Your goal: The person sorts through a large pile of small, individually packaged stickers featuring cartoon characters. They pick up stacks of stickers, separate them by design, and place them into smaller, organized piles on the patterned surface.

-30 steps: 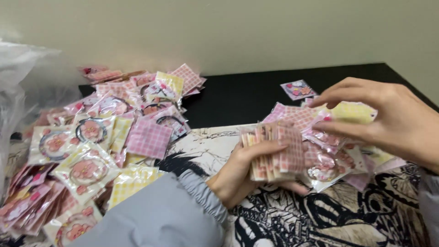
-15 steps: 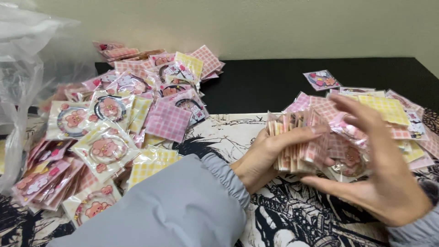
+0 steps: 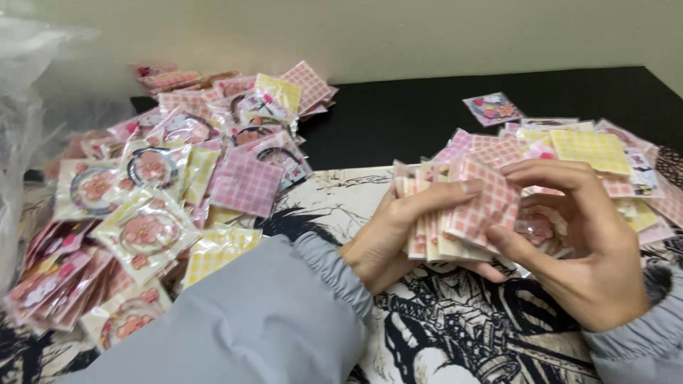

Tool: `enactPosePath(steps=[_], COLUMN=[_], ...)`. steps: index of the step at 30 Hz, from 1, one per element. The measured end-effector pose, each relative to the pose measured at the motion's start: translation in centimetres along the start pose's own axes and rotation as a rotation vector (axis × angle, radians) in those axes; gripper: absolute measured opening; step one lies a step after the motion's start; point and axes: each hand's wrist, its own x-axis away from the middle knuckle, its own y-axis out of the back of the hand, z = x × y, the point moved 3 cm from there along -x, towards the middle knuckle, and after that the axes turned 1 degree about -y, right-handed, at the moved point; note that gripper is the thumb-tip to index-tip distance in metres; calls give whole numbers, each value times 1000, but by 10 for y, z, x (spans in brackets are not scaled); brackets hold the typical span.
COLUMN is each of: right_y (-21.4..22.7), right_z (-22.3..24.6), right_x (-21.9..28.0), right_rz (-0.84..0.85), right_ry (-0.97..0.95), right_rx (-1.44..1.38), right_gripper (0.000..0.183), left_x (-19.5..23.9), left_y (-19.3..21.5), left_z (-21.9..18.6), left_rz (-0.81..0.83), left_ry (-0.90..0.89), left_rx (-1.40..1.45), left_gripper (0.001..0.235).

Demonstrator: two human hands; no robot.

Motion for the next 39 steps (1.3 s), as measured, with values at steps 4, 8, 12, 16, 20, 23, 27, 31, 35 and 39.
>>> enactPosePath(steps=[4,8,12,16,20,23,27,31,35,39], right_y=[2,6,7,16,26,39,65,81,78,67], right_z=[-1,5,3,0,-8,-11,-31,-83,-76,-56], right_x=[0,-2,-4,-8,-11,-15,-23,-24,-17,-14], right_rz=[-78,-111,-165,-202,-261,-297,-321,-227,-234,-273], right_ry=[41,110,78,101,98,70,204,187,192,344], right_rx=[48,70,55,99,107,131,303,773,838,944], right_gripper=[57,51,42,41,34,28,31,38,43,40], left_x=[3,6,7,5,5,6,5,5,4,2], left_y=[-10,-14,-17,-27,-22,-19,-10,-3,-2,-1], left_z=[-4,-5,-5,-8,-7,-5,-4,-2,0,2], left_rz=[-23,-71,-153,-281,-185,-229,-211,-178,-89,-66], left_ry=[44,88,44,99,130,143,95,133,64,46], left_rx=[-35,-77,-155,-178,-221,-234,-199,-207,-169,-192], left_gripper=[76,68,47,57,50,38,32,31,29,26])
